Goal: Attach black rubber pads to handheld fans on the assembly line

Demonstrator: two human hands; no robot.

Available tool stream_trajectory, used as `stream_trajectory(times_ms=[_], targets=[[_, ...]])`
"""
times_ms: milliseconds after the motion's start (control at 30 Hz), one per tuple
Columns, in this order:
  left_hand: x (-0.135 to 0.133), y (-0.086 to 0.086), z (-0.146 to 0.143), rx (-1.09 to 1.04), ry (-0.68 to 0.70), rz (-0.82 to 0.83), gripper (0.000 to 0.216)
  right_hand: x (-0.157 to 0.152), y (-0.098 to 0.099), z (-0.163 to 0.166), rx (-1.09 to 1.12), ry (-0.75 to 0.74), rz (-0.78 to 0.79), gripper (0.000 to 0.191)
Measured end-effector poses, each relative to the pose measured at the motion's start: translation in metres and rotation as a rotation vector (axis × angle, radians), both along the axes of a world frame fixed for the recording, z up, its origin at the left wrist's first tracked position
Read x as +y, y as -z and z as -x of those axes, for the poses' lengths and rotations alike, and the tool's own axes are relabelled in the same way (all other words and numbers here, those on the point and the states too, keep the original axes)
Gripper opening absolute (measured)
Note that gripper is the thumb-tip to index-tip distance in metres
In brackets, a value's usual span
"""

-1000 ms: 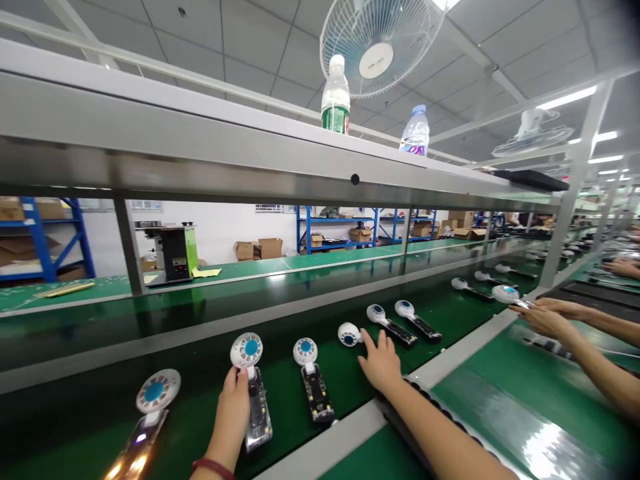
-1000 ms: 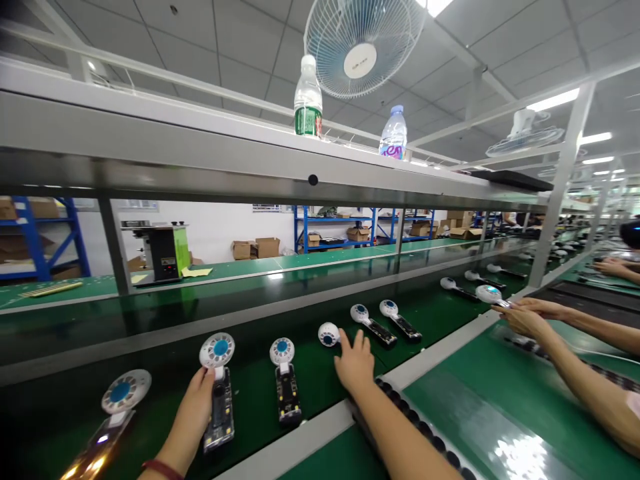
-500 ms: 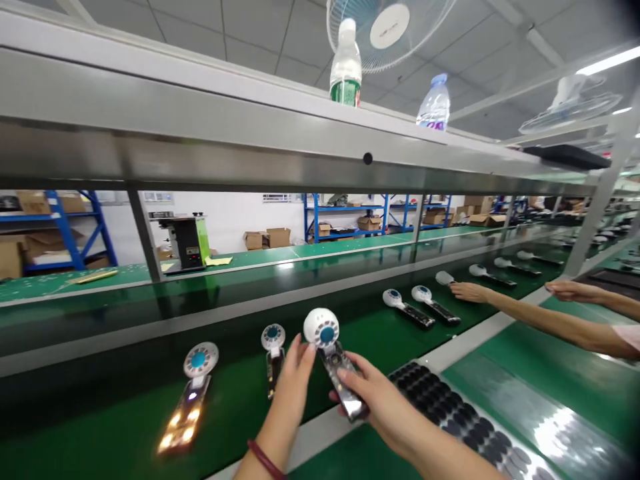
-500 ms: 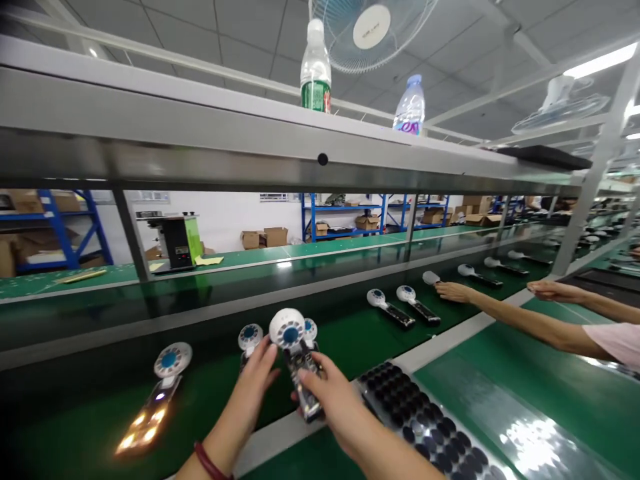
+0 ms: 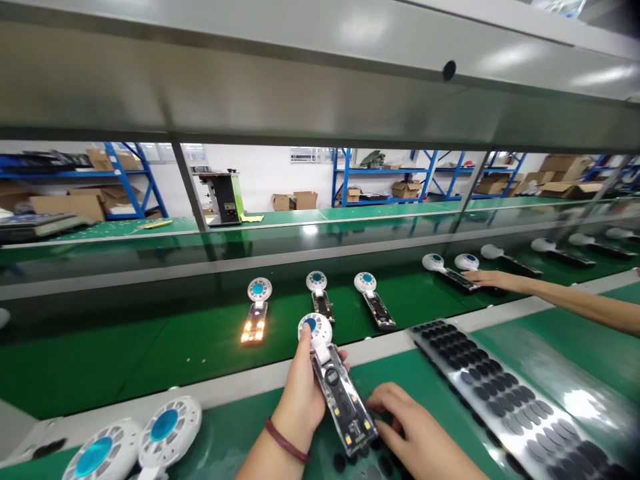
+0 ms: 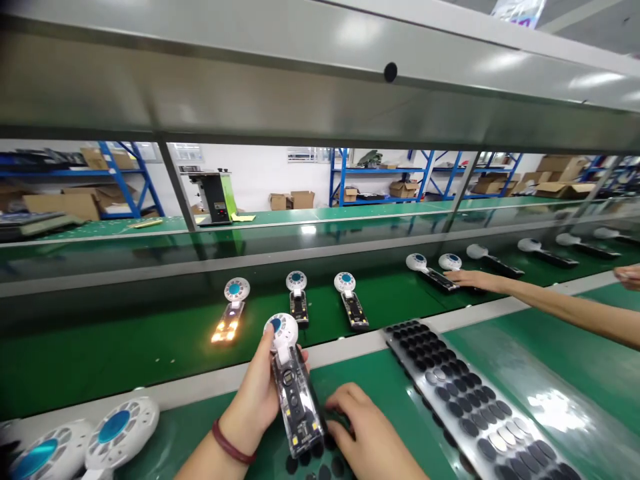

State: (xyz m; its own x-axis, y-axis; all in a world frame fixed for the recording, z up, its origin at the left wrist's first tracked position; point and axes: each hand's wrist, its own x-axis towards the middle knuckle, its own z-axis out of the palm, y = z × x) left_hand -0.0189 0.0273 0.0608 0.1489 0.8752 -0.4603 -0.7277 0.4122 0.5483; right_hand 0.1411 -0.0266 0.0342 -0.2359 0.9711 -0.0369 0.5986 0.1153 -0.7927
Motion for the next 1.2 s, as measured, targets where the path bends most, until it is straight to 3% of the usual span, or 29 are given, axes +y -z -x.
stream_trajectory(times_ms=[133,367,533,667,767,867,1200], targets=[[-0.009,0.017,-0.001,0.022,0.051,-0.048,0.031,0.005,-0.002,-0.006,-0.322,-0.107,-0.022,0.028],[-0.024,0.03,-0.019,0.1,0.06,-0.147,0.029,0.006,-0.006,-0.003,-0.39,-0.107,0.02,0.024],[-0.027,0.033,-0.021,0.252,0.034,-0.182,0.037,0.0,-0.019,-0.007,-0.361,-0.056,0.072,0.017],[-0.027,0.037,-0.021,0.309,0.068,-0.219,0.047,0.0,-0.039,-0.009,-0.119,-0.034,0.112,0.012],[-0.025,0.041,-0.018,0.379,0.017,-0.26,0.049,0.003,-0.05,0.003,0.02,-0.024,0.125,0.011],[-0.023,0.043,-0.016,0.417,-0.055,-0.275,0.051,0.009,-0.054,0.018,0.008,-0.024,0.161,0.013],[-0.024,0.039,-0.015,0.457,-0.04,-0.257,0.053,0.013,-0.06,0.036,-0.177,-0.04,0.207,0.02]])
